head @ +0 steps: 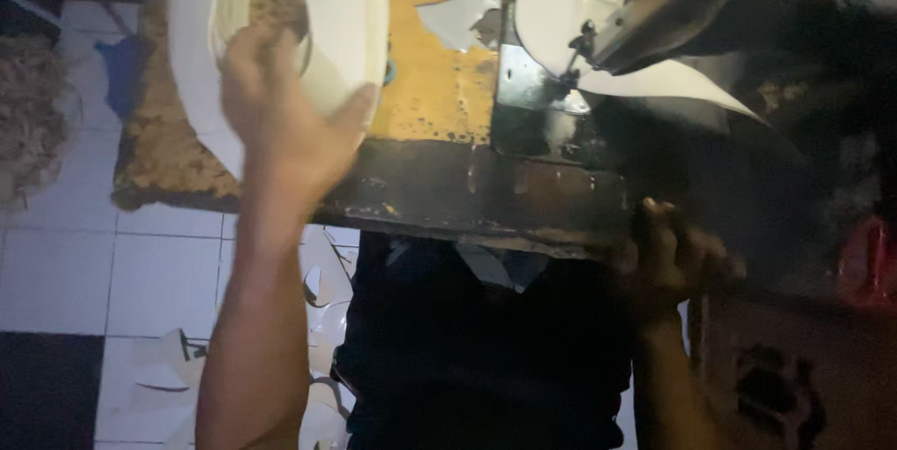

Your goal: The person operates a sewing machine to stitch white shoe sole components. They repeatedly feed individual pieces under the needle, guide them through the machine, and remove the stitched parts, stacking them on the table.

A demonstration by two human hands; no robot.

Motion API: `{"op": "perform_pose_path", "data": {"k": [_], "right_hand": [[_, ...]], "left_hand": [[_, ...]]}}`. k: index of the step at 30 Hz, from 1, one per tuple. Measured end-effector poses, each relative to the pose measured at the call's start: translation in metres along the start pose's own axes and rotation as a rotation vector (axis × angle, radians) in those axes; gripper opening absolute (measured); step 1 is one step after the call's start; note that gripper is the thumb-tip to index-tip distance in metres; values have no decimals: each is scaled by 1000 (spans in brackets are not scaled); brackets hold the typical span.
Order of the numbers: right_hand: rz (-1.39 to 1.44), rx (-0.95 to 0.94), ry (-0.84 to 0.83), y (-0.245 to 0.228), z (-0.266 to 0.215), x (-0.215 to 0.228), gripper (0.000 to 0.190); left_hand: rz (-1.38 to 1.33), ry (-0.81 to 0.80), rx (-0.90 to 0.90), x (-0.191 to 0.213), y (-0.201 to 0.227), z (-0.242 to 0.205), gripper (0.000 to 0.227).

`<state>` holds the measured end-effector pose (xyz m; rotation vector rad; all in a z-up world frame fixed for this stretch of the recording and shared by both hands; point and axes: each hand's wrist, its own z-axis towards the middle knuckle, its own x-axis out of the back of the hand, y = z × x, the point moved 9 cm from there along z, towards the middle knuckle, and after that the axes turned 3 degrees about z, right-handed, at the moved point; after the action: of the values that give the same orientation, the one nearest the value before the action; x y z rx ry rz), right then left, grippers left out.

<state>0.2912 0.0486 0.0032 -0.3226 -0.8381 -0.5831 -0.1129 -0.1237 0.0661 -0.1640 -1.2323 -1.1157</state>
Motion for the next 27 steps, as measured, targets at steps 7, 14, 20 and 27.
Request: {"op": "perform_pose_path", "data": {"k": [7, 14, 20, 27], "right_hand": [[-84, 102, 24, -13, 1, 3, 41], [-45, 53, -17, -15, 6, 3, 33], [-35, 59, -84, -9, 15, 17, 26], [-14, 79, -106, -3, 10, 49, 19]], "left_hand": [[-118, 122, 7, 1, -5, -13, 65], [-1034, 272, -88, 67, 13, -27, 59], [-605, 71, -718, 72, 135, -80, 68], [-551, -281, -866, -13, 174, -92, 70]]}}
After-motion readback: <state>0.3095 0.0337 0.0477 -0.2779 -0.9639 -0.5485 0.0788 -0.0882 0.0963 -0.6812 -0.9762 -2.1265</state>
